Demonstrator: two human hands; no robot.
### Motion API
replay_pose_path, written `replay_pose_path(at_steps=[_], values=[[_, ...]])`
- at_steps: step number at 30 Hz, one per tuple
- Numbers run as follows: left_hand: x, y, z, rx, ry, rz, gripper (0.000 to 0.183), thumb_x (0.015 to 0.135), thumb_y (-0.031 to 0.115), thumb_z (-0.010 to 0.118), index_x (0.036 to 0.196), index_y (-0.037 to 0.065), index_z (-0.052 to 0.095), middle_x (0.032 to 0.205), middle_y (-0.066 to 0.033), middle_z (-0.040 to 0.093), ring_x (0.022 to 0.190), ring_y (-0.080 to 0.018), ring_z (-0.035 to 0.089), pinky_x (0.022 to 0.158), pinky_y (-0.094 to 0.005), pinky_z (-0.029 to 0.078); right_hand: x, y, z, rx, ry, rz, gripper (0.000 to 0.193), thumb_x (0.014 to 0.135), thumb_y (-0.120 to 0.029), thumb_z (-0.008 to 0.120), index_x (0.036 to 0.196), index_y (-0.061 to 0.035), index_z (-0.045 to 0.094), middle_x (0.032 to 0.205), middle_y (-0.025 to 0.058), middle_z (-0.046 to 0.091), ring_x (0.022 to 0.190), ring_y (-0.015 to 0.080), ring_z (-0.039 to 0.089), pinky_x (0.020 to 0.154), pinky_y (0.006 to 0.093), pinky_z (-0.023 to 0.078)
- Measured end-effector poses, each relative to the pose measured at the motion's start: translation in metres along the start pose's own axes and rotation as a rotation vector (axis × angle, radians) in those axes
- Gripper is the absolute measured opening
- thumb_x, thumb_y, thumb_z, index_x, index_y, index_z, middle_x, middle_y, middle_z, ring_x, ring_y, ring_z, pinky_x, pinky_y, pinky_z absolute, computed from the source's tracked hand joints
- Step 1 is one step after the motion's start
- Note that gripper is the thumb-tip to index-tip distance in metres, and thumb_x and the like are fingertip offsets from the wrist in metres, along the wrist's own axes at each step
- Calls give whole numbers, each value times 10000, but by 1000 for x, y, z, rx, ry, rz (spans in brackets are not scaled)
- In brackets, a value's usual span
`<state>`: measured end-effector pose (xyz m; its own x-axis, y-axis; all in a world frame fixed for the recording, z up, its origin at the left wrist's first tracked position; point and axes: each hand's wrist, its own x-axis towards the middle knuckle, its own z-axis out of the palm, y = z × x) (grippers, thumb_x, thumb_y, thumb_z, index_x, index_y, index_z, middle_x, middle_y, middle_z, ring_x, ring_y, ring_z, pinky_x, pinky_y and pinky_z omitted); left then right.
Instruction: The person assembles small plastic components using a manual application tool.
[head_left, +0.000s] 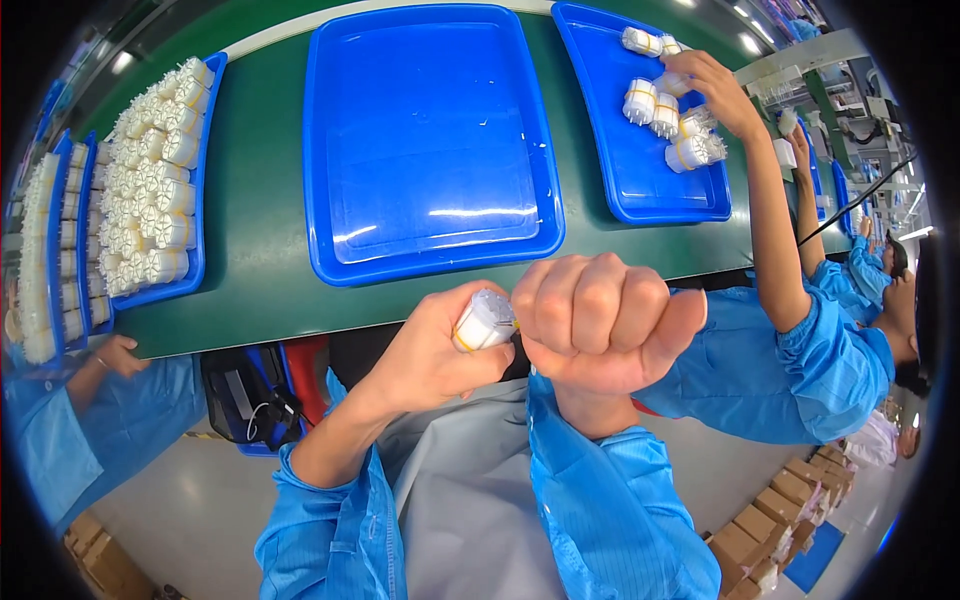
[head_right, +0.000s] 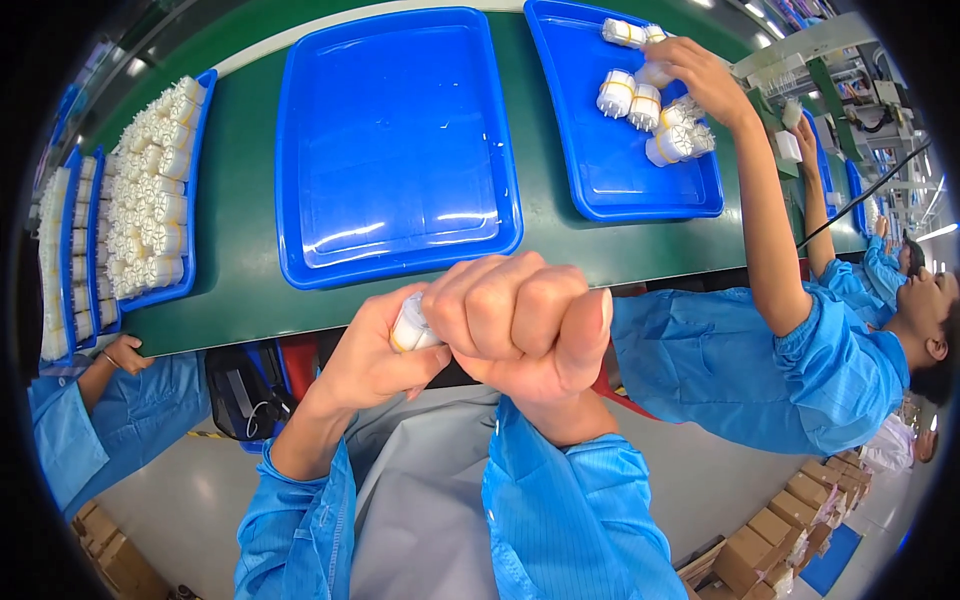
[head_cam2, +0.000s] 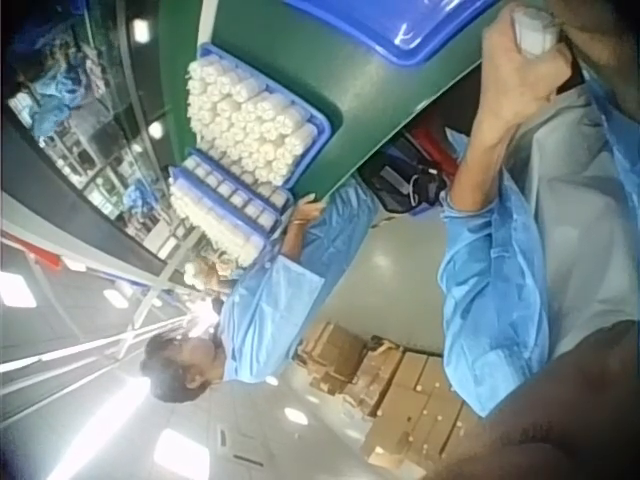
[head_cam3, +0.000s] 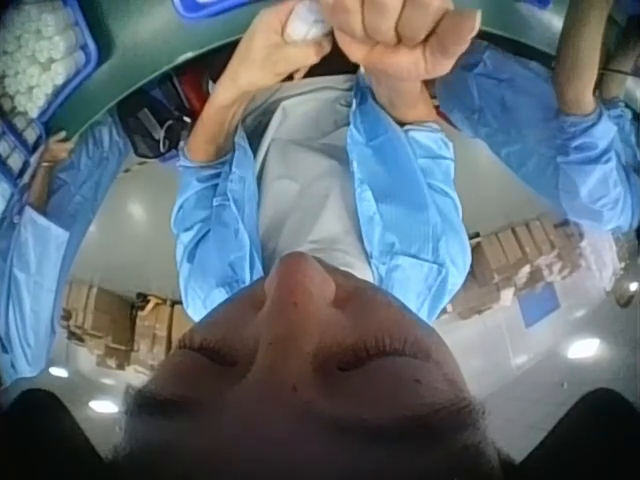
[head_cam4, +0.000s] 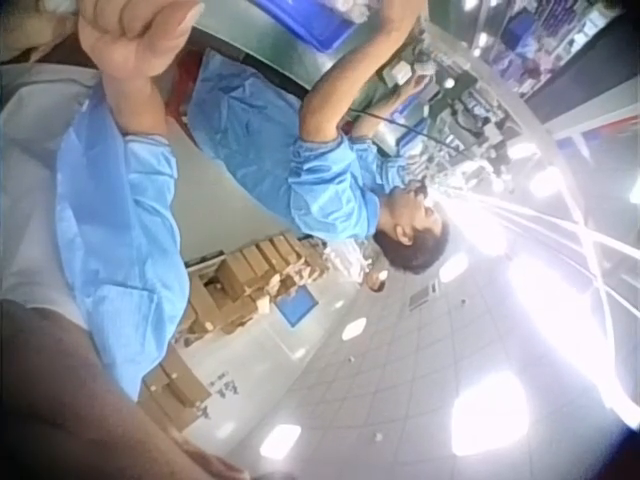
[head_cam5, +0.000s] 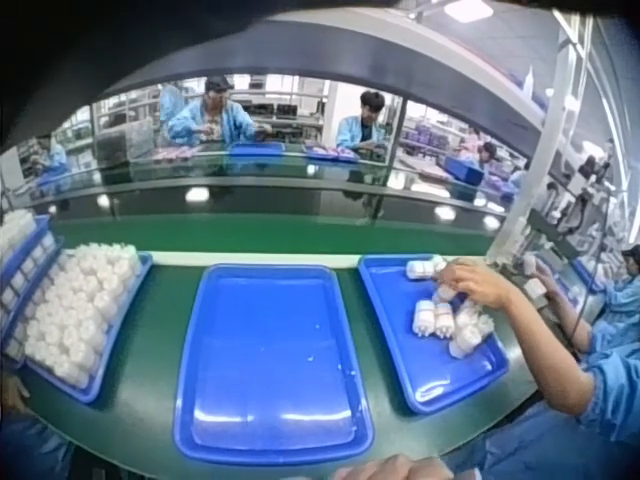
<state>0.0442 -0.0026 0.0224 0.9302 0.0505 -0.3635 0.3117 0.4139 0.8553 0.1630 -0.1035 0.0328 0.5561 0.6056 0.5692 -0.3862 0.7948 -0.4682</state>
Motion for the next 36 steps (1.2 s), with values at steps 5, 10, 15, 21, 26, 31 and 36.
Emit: replay_pose_path(at_steps=[5, 10, 15, 21, 26, 31, 36], values=[[-1, -7, -5, 78, 70, 88, 271, 846, 110, 669, 1079, 14, 568, 848, -16, 577, 754, -74, 553, 647, -243, 461, 5, -2, -22, 408, 80, 258, 566, 1054, -498, 238, 633, -133, 339, 540, -19, 351, 457, 123, 298, 500, 297, 284], [-7, -11, -11, 24, 131, 215, 422, 875, 174, 713, 1203, 18, 498, 931, -36, 580, 844, -100, 558, 757, -274, 481, -4, -12, -29, 396, 119, 143, 558, 1047, -528, 223, 655, -149, 344, 557, -23, 362, 467, 124, 344, 516, 290, 297], [-11, -12, -10, 228, 248, 281, 445, 842, 172, 750, 1182, 32, 499, 920, -48, 593, 831, -110, 563, 737, -284, 485, -8, -11, -23, 302, 98, 80, 558, 1045, -529, 235, 652, -146, 338, 557, -22, 356, 470, 127, 334, 515, 301, 277], [-14, -8, -11, 209, 270, 287, 365, 876, 155, 694, 1159, 13, 513, 870, -38, 592, 755, -94, 567, 673, -258, 473, -16, -9, -21, 132, 108, 90, 555, 1046, -526, 236, 654, -145, 333, 561, -24, 348, 481, 127, 305, 536, 296, 268], [-18, -6, -12, -17, 97, 146, 293, 911, 146, 624, 1138, -17, 532, 805, -27, 580, 614, -65, 561, 530, -216, 447, -14, -3, -9, 168, 80, -36, 573, 1038, -548, 252, 643, -138, 324, 539, -24, 342, 454, 123, 295, 496, 301, 250], [-18, -11, -10, -113, 8, 131, 259, 906, 116, 600, 1112, -35, 554, 723, -17, 575, 524, -56, 525, 454, -219, 412, -9, 1, -2, 116, 23, -65, 580, 1029, -562, 273, 633, -141, 316, 520, -26, 335, 441, 121, 296, 473, 298, 244], [-17, -11, -7, -99, 6, 114, 297, 904, 161, 589, 1105, -52, 541, 694, -34, 567, 501, -65, 507, 441, -223, 401, -10, 2, -1, 84, 14, -69, 580, 1026, -564, 289, 626, -144, 308, 514, -29, 328, 438, 120, 300, 459, 296, 242]])
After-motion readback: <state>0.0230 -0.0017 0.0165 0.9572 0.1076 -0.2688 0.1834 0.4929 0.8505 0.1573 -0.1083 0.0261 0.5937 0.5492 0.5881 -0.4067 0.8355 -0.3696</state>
